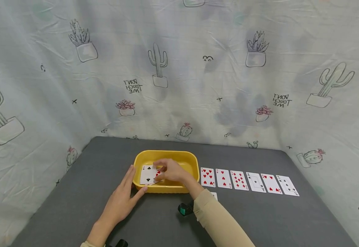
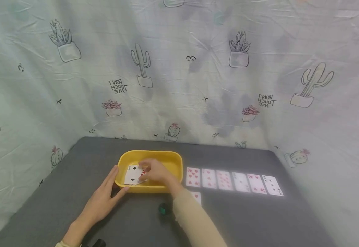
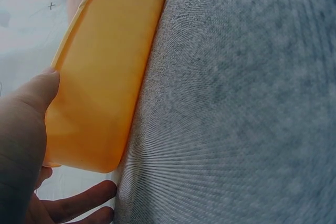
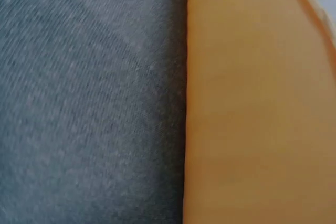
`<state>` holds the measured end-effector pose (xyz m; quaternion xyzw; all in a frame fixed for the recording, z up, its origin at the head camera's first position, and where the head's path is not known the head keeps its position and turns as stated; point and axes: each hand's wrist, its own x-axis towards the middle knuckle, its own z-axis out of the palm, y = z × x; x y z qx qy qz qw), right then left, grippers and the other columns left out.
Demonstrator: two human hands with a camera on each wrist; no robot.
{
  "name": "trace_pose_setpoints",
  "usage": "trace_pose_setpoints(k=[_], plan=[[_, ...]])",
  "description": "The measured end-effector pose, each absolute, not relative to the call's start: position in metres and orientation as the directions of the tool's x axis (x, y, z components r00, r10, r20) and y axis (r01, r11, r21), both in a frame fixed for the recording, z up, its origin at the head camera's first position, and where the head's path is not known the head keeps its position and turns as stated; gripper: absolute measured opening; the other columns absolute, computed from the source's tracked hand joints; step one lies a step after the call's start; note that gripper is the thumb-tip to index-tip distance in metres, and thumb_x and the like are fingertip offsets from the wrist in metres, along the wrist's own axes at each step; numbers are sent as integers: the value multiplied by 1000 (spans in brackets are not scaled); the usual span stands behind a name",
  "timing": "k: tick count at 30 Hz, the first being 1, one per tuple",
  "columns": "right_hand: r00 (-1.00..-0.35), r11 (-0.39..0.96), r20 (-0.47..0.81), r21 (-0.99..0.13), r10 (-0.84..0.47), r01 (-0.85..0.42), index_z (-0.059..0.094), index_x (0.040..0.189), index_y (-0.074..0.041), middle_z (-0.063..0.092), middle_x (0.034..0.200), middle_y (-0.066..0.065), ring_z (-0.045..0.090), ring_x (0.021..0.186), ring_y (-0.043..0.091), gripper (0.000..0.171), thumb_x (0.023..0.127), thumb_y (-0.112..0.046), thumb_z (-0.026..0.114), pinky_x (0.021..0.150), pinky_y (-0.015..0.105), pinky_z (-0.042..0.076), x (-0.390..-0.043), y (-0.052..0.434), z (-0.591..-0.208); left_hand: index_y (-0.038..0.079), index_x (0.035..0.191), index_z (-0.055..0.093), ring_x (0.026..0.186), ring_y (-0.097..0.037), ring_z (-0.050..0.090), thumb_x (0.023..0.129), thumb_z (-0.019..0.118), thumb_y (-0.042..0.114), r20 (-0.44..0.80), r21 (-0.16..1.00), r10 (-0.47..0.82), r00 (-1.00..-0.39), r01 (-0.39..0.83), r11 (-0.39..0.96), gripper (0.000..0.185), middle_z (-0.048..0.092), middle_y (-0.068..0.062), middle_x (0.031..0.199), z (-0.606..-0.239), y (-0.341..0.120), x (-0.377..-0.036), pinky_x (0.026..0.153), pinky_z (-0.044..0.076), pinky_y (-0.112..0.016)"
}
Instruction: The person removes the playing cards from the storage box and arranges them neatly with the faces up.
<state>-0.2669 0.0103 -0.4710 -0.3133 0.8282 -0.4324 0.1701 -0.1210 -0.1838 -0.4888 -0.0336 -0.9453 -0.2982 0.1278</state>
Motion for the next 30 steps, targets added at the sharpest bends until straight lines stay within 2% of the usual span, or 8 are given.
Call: trace_pose_setpoints(k=[5, 8, 15, 22, 30], plan=[[-761, 493, -6, -765, -649, -415, 57, 139, -12, 58, 134, -1, 58, 104, 18, 75, 72, -23, 91, 87, 29, 50, -268, 8, -472, 11, 159, 17, 138, -38, 34, 94, 53, 62, 259, 556, -15, -966, 136, 820, 90, 14, -10, 162, -489, -184, -121, 99, 39, -61], [-747, 533, -7, -705, -665, -468, 54, 141, -11, 55, 137, 0, 57, 101, 16, 81, 71, -25, 92, 88, 25, 48, -268, 5, -474, 10, 159, 16, 138, -38, 34, 94, 52, 62, 254, 556, -14, -967, 134, 820, 90, 14, -11, 162, -489, -184, -121, 99, 38, -61], [-729, 551, 3, -653, -684, -520, 54, 140, -9, 56, 134, 2, 55, 96, 15, 79, 71, -18, 92, 87, 24, 47, -266, 1, -475, 10, 159, 17, 138, -38, 34, 94, 52, 63, 244, 565, -13, -970, 132, 814, 91, 13, -10, 163, -487, -183, -120, 99, 38, -61], [-724, 568, 16, -609, -690, -554, 53, 141, -8, 57, 134, 3, 56, 94, 12, 82, 71, -26, 92, 85, 22, 46, -266, -3, -477, 9, 158, 17, 138, -38, 33, 94, 51, 63, 256, 556, -11, -967, 137, 819, 91, 15, -13, 162, -488, -184, -119, 99, 38, -61], [-748, 576, 38, -612, -663, -542, 57, 137, -8, 59, 131, 1, 57, 90, 11, 80, 68, -29, 93, 80, 21, 47, -265, -3, -476, 8, 158, 16, 139, -38, 31, 94, 50, 64, 256, 555, -10, -967, 138, 820, 92, 14, -13, 162, -487, -183, -120, 101, 36, -61]])
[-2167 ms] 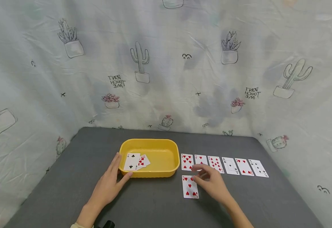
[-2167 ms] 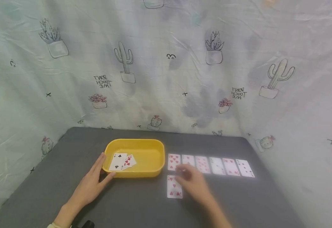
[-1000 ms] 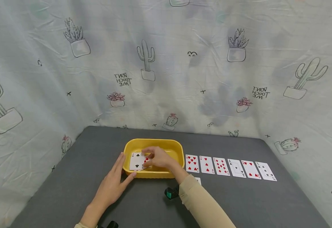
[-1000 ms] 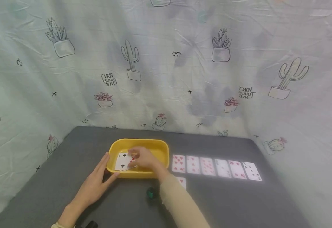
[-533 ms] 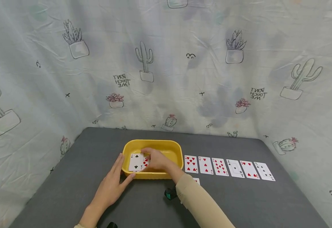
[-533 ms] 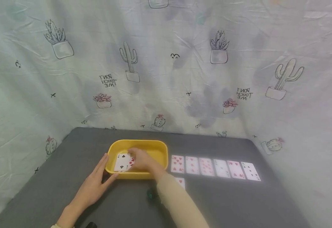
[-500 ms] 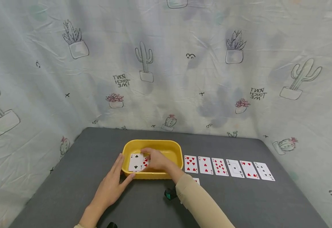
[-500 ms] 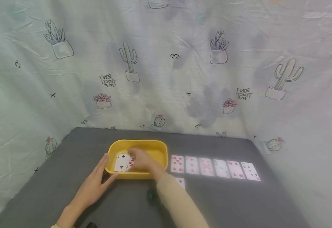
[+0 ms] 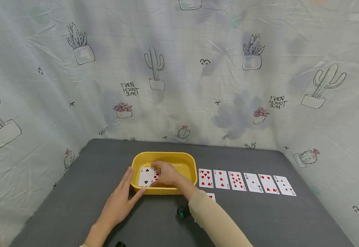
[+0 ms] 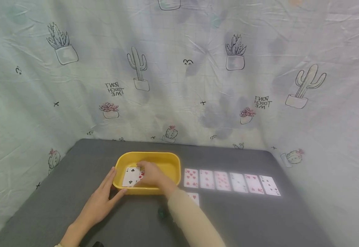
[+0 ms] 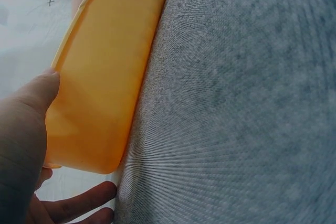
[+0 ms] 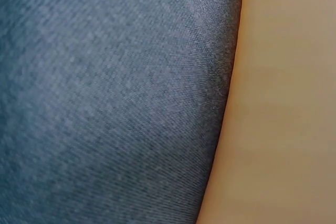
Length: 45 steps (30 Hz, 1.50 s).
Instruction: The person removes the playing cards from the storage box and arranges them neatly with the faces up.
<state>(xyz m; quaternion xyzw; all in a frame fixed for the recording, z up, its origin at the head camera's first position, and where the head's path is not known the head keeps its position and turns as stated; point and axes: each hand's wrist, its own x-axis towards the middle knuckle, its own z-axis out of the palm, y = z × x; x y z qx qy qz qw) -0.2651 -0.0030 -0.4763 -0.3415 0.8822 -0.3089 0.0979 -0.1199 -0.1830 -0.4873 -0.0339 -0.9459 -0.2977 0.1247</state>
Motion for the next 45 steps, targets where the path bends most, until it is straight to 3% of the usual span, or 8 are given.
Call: trace_pose_setpoints(k=[8, 20, 31, 38, 45], plan=[[-767, 552, 49, -665, -640, -503, 54, 137, -6, 61, 124, 2, 57, 91, 12, 84, 67, -29, 94, 78, 20, 48, -263, -3, -472, 8, 158, 16, 139, -39, 31, 94, 49, 65, 244, 552, -17, -970, 124, 825, 92, 14, -13, 162, -486, -184, -119, 101, 36, -62], [-769, 502, 41, -735, -638, -455, 49, 143, -8, 61, 125, 1, 60, 102, 13, 92, 68, -37, 92, 87, 25, 50, -261, 1, -469, 8, 158, 16, 138, -39, 33, 93, 48, 67, 252, 552, -20, -968, 127, 824, 93, 14, -13, 162, -487, -185, -118, 99, 38, -62], [-785, 493, 34, -761, -619, -422, 49, 144, -10, 61, 126, 1, 59, 99, 12, 87, 71, -36, 90, 85, 26, 51, -260, 0, -467, 9, 159, 16, 137, -39, 35, 94, 48, 66, 253, 550, -17, -967, 130, 825, 92, 13, -11, 163, -486, -185, -117, 97, 40, -62], [-805, 367, 106, -850, -584, -378, 51, 142, -8, 60, 125, 2, 58, 107, 22, 81, 74, -29, 89, 87, 31, 50, -261, 21, -450, 11, 159, 15, 137, -38, 35, 94, 50, 64, 251, 548, -17, -968, 127, 827, 91, 12, -9, 163, -486, -182, -117, 97, 40, -61], [-825, 217, 149, -926, -544, -310, 49, 144, -16, 59, 131, 2, 56, 112, 27, 80, 76, -23, 88, 92, 37, 49, -262, 68, -421, 11, 159, 17, 139, -37, 33, 94, 55, 59, 258, 557, -19, -966, 133, 820, 90, 12, -7, 163, -485, -182, -117, 100, 38, -61]])
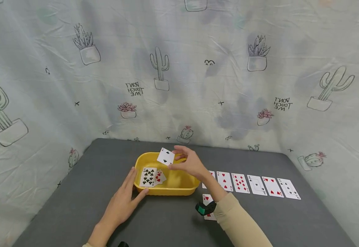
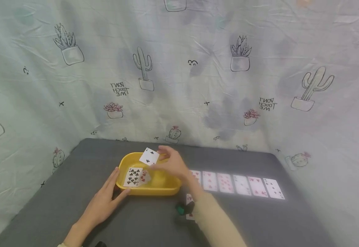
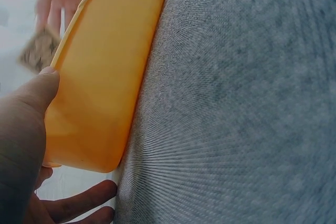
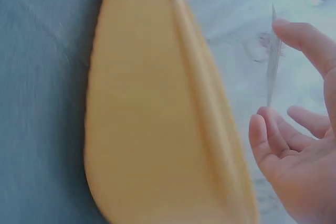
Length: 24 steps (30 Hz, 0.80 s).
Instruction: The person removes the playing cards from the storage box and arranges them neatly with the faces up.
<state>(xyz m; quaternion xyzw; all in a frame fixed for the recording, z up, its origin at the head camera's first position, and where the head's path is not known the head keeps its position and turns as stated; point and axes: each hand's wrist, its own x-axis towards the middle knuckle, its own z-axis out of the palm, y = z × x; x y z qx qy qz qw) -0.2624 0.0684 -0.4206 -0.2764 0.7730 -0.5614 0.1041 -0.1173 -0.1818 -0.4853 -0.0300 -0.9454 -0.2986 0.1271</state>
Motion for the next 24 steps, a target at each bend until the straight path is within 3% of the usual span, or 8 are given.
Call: trace_pose_setpoints(k=[7, 14, 24], plan=[[-826, 213, 135, -932, -547, -294, 43, 147, -8, 55, 137, 14, 53, 116, 40, 79, 80, -13, 84, 94, 43, 48, -245, 128, -380, 11, 159, 17, 139, -38, 32, 95, 54, 60, 253, 560, -14, -967, 135, 818, 89, 10, -6, 163, -484, -180, -117, 99, 38, -61], [-817, 220, 153, -920, -556, -323, 45, 146, -18, 56, 136, 6, 54, 113, 33, 75, 82, -16, 83, 91, 40, 49, -250, 175, -379, 12, 159, 16, 141, -37, 29, 95, 54, 60, 244, 560, -22, -970, 122, 819, 88, 9, -5, 163, -483, -182, -116, 101, 36, -61], [-787, 216, 209, -892, -581, -397, 46, 146, -17, 57, 134, 8, 53, 109, 39, 76, 80, -8, 83, 83, 37, 53, -228, 229, -365, 10, 159, 16, 140, -39, 30, 95, 54, 60, 235, 550, -24, -972, 113, 827, 90, 11, -10, 163, -481, -179, -116, 100, 36, -63]])
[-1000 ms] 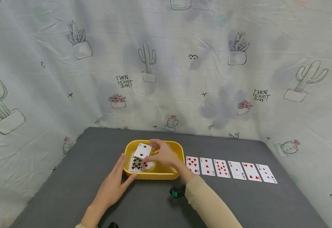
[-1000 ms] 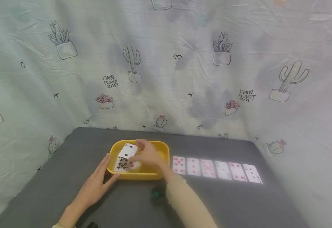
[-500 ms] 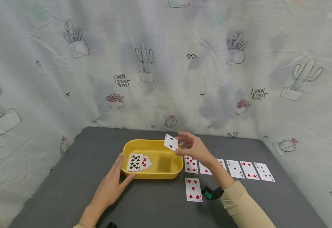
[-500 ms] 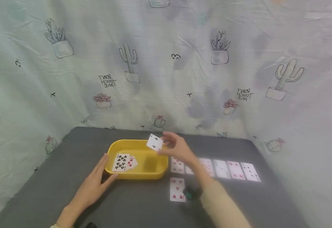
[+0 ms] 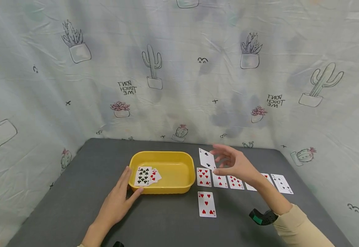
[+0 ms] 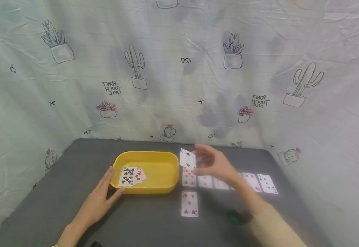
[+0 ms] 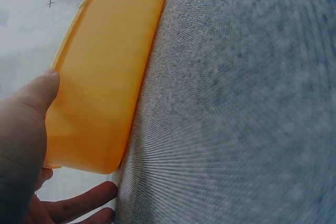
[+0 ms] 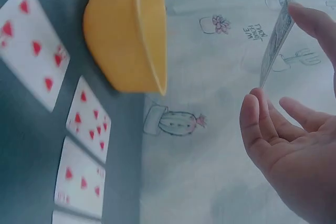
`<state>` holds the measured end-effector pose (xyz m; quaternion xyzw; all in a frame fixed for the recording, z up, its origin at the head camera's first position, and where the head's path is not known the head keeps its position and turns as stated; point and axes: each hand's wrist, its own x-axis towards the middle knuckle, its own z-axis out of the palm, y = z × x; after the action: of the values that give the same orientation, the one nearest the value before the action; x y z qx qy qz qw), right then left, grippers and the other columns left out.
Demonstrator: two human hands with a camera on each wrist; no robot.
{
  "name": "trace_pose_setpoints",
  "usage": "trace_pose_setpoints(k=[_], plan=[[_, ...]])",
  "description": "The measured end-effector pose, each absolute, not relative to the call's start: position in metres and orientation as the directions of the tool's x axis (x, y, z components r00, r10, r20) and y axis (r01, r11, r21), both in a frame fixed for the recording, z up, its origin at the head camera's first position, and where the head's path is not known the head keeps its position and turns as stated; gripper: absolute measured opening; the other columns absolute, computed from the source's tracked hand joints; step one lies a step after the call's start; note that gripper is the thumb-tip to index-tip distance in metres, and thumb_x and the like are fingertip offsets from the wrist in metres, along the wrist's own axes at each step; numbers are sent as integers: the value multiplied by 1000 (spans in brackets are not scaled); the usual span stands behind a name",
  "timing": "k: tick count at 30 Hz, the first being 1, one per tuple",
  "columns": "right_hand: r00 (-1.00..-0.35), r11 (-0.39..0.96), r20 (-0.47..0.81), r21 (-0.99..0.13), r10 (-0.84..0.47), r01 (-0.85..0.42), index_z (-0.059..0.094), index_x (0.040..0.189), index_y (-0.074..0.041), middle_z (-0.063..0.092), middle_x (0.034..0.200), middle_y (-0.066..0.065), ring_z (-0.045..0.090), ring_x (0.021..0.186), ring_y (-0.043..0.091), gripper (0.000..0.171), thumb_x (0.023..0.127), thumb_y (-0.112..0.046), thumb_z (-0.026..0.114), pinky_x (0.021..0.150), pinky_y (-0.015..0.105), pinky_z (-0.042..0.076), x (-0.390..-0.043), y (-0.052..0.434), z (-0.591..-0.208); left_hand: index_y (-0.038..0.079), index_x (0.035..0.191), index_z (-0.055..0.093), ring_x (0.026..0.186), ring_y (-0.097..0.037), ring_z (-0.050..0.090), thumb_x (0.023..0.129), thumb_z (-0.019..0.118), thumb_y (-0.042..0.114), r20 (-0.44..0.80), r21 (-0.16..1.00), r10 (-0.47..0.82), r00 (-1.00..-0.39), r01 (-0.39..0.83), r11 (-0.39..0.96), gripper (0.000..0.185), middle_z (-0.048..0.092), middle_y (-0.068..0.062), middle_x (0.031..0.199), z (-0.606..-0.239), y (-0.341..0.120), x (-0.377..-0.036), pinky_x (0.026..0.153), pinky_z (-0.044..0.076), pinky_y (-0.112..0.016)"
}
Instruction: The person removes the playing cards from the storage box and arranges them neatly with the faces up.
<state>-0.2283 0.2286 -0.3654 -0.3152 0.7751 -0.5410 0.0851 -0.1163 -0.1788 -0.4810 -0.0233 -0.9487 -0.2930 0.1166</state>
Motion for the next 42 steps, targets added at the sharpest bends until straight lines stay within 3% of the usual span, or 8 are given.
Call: trace_pose_setpoints(k=[5, 11, 18, 28, 36, 42], plan=[[-736, 192, 280, -853, -616, -486, 46, 145, -10, 56, 133, 14, 56, 104, 31, 77, 78, -1, 82, 82, 33, 53, -220, 254, -370, 10, 159, 16, 140, -39, 30, 94, 52, 63, 227, 555, -28, -974, 106, 825, 91, 12, -11, 163, -481, -178, -117, 100, 36, -63], [-688, 126, 347, -834, -637, -537, 43, 146, -1, 53, 134, 23, 55, 104, 32, 80, 75, 8, 82, 80, 31, 53, -211, 286, -393, 10, 159, 16, 139, -40, 30, 94, 51, 64, 209, 549, -25, -978, 96, 830, 91, 11, -11, 163, -482, -180, -117, 99, 36, -63], [-724, 173, 283, -857, -629, -485, 43, 146, 1, 51, 136, 23, 56, 105, 24, 80, 76, 7, 82, 80, 37, 54, -201, 314, -423, 11, 159, 14, 140, -40, 29, 94, 52, 62, 214, 550, -23, -977, 101, 829, 91, 8, -7, 164, -482, -183, -118, 100, 35, -63], [-770, 277, 196, -856, -607, -436, 47, 144, -1, 54, 135, 14, 60, 100, 24, 81, 73, -4, 87, 78, 29, 53, -196, 327, -446, 11, 159, 14, 140, -40, 30, 94, 52, 63, 218, 548, -28, -975, 98, 831, 91, 10, -10, 163, -482, -181, -118, 101, 34, -63], [-731, 242, 219, -849, -646, -469, 45, 144, 1, 53, 135, 22, 57, 103, 24, 80, 75, -1, 85, 77, 30, 54, -196, 326, -461, 11, 159, 14, 140, -40, 29, 94, 51, 64, 212, 547, -30, -977, 94, 832, 92, 10, -10, 163, -482, -180, -119, 101, 34, -63], [-739, 286, 127, -868, -662, -405, 46, 143, 2, 57, 133, 14, 59, 97, 21, 79, 75, -7, 86, 74, 31, 54, -199, 323, -475, 11, 159, 15, 140, -39, 30, 94, 53, 62, 230, 550, -22, -973, 111, 828, 91, 11, -10, 163, -482, -181, -118, 101, 35, -62]])
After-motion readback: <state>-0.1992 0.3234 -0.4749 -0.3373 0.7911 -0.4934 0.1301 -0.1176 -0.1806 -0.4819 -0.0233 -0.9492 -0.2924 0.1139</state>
